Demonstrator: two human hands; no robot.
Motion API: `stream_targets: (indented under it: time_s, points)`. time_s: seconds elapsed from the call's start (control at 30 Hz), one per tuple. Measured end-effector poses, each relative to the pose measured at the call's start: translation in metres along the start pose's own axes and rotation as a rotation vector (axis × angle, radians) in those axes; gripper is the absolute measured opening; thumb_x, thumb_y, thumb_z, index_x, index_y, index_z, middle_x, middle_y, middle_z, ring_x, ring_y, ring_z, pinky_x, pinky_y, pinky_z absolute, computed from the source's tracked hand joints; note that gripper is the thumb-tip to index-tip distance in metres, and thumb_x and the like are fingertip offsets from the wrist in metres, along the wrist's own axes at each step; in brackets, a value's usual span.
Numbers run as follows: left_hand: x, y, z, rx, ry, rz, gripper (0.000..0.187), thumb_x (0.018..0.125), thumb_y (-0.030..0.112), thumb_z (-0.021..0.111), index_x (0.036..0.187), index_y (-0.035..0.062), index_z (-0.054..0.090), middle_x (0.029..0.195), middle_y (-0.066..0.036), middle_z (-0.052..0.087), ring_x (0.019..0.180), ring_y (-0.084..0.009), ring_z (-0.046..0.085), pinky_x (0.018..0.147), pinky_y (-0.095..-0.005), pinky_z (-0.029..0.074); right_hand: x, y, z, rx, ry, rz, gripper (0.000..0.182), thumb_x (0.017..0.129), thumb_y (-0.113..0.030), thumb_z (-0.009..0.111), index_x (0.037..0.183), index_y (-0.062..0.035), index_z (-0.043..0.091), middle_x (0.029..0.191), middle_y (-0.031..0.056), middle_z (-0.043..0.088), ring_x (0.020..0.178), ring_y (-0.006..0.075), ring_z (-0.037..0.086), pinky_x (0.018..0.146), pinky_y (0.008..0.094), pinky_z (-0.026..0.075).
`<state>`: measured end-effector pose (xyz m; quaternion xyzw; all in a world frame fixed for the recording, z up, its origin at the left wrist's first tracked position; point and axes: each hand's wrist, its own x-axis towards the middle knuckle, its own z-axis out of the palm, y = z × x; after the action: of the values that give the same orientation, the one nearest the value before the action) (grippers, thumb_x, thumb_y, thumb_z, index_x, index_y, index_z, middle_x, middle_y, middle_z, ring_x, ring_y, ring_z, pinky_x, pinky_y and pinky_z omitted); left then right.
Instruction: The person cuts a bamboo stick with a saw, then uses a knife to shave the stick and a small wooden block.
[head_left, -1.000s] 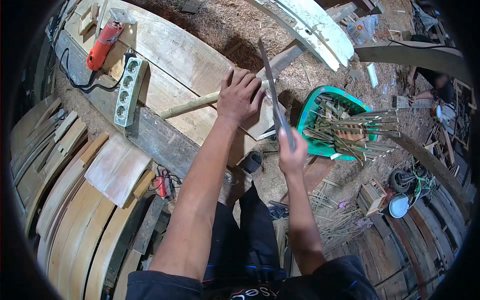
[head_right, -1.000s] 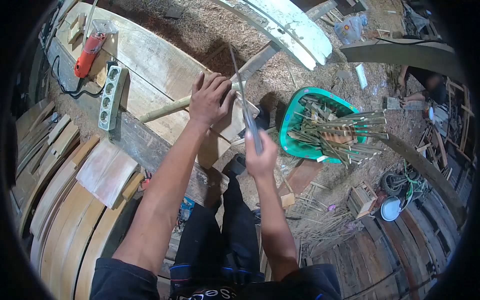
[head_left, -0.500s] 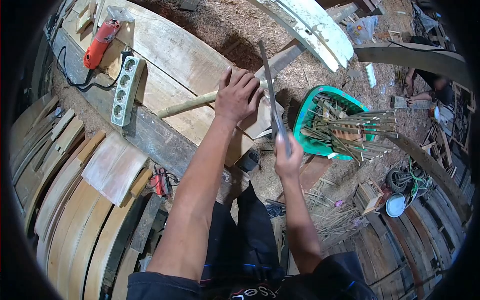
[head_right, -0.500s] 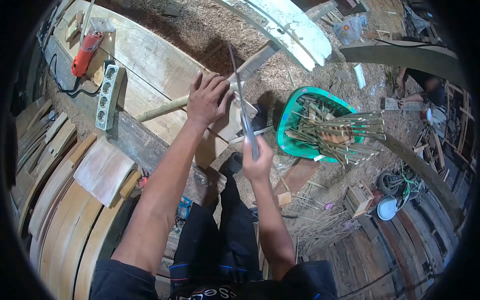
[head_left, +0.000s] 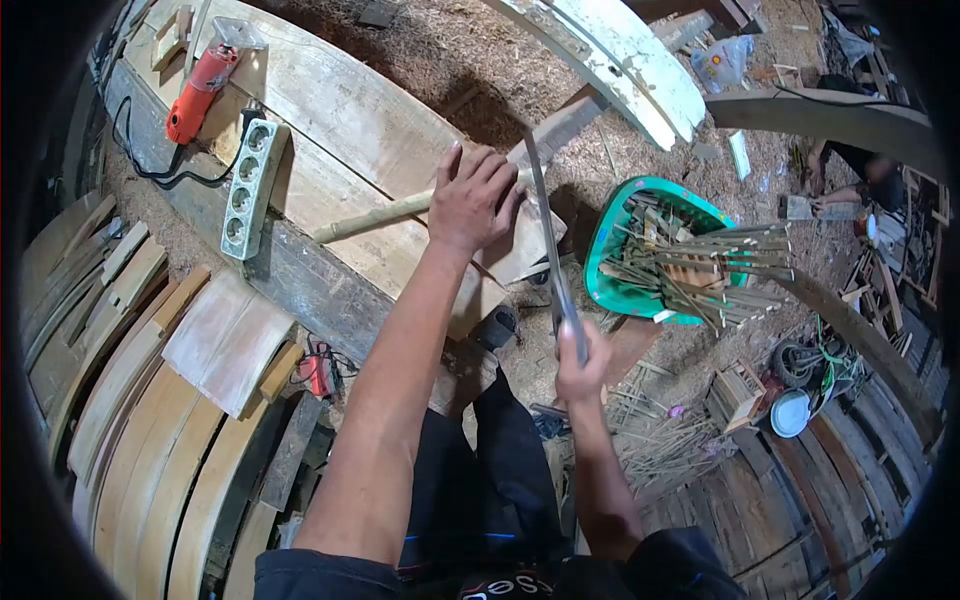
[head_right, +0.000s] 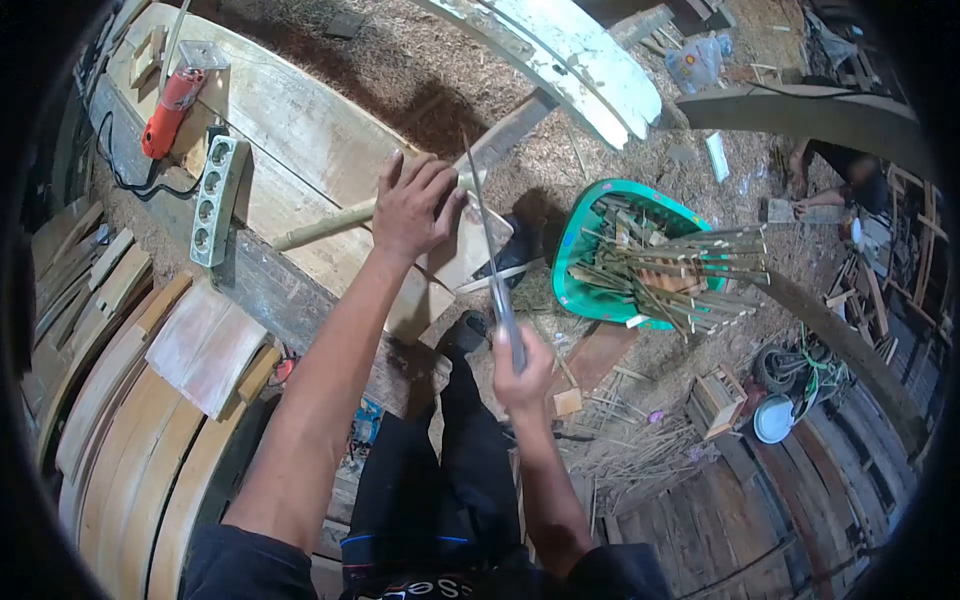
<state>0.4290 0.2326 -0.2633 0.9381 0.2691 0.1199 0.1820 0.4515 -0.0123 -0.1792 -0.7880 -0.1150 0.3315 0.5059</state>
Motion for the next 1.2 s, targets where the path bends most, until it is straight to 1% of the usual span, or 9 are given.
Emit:
stream_targets:
  time_s: [0.1,0.2,0.3,0.5,0.6,0.7,0.83,0.93,1.2]
  points:
    - [0.0,0.002,0.0,-0.003,-0.004,-0.001,0.025,0.091,0.034,0.065,0.108,0.0162,0.067,0.116,0.002,0.064,0.122,-0.0155,0.054,0.115,-0.0449,0.026,0.07,-0.021,0.026,-0.039,-0.016,0.014,0.026,0.095,-0.023,0.062,0.08,-0.0017,0.061,0.064,0.0013,0.054,0.061,0.0065,0.049,0.055,0.0262,0.039]
    - [0.002,0.002,0.001,0.006,0.017,0.002,0.024,0.091,0.034,0.065,0.108,0.0163,0.067,0.115,0.002,0.065,0.122,-0.0157,0.054,0.115,-0.0447,0.026,0.057,-0.015,0.027,-0.046,-0.001,-0.069,0.026,0.096,-0.022,0.061,0.08,-0.0021,0.061,0.063,0.0011,0.055,0.059,0.0066,0.049,0.054,0.0266,0.04]
    - [0.0,0.0,0.0,-0.003,0.009,0.01,0.024,0.091,0.034,0.065,0.107,0.0164,0.067,0.115,0.002,0.065,0.122,-0.0157,0.054,0.115,-0.0446,0.026,-0.008,-0.007,0.001,-0.05,-0.004,0.01,0.026,0.098,-0.021,0.059,0.08,-0.0018,0.059,0.062,0.0011,0.053,0.058,0.0079,0.046,0.053,0.0287,0.037]
    - [-0.001,0.004,-0.001,-0.034,0.009,0.008,0.023,0.09,0.033,0.066,0.106,0.0166,0.068,0.115,0.002,0.064,0.122,-0.0168,0.054,0.115,-0.0459,0.026,0.078,-0.024,0.035,-0.025,0.014,0.021,0.025,0.096,-0.021,0.061,0.079,-0.0038,0.061,0.062,0.0006,0.055,0.06,0.0063,0.05,0.055,0.0259,0.04]
    - [-0.001,0.003,-0.003,-0.018,-0.025,0.029,0.026,0.088,0.035,0.068,0.106,0.0169,0.068,0.116,0.001,0.062,0.122,-0.0178,0.053,0.115,-0.0478,0.026,0.049,-0.002,0.023,0.041,0.006,0.041,0.026,0.096,-0.022,0.062,0.078,-0.0038,0.061,0.063,0.0003,0.055,0.06,0.0067,0.049,0.055,0.0263,0.04]
    - [-0.002,-0.001,-0.001,-0.018,-0.01,0.057,0.026,0.087,0.035,0.069,0.106,0.017,0.068,0.115,0.002,0.062,0.123,-0.0174,0.053,0.115,-0.048,0.025,0.002,0.008,0.006,-0.011,0.035,-0.053,0.029,0.099,-0.029,0.059,0.08,-0.0066,0.057,0.061,-0.0055,0.047,0.054,0.0029,0.042,0.049,0.0212,0.032]
    - [-0.002,0.001,0.003,0.005,0.005,0.046,0.024,0.087,0.039,0.066,0.101,0.0198,0.067,0.114,0.003,0.06,0.123,-0.0155,0.051,0.116,-0.0486,0.024,0.067,-0.012,0.023,-0.1,-0.012,-0.101,0.031,0.1,-0.028,0.057,0.078,-0.0067,0.054,0.06,-0.0051,0.046,0.054,0.0024,0.04,0.048,0.0217,0.03]
    - [-0.002,-0.005,0.008,0.047,0.018,0.088,0.027,0.088,0.039,0.067,0.105,0.0187,0.067,0.115,0.003,0.061,0.123,-0.0162,0.052,0.116,-0.0475,0.025,0.099,-0.034,0.044,0.003,0.047,-0.032,0.034,0.098,-0.027,0.06,0.073,-0.0037,0.054,0.06,-0.0012,0.048,0.056,0.0082,0.04,0.051,0.0296,0.033]
    - [-0.001,0.001,0.0,0.003,-0.009,0.04,0.027,0.09,0.036,0.066,0.109,0.0175,0.068,0.117,0.001,0.062,0.124,-0.0175,0.051,0.116,-0.0465,0.025,0.042,-0.015,0.022,0.207,0.019,0.082,0.033,0.1,-0.024,0.059,0.073,-0.0054,0.053,0.062,-0.0061,0.045,0.058,0.0038,0.039,0.051,0.0253,0.03]
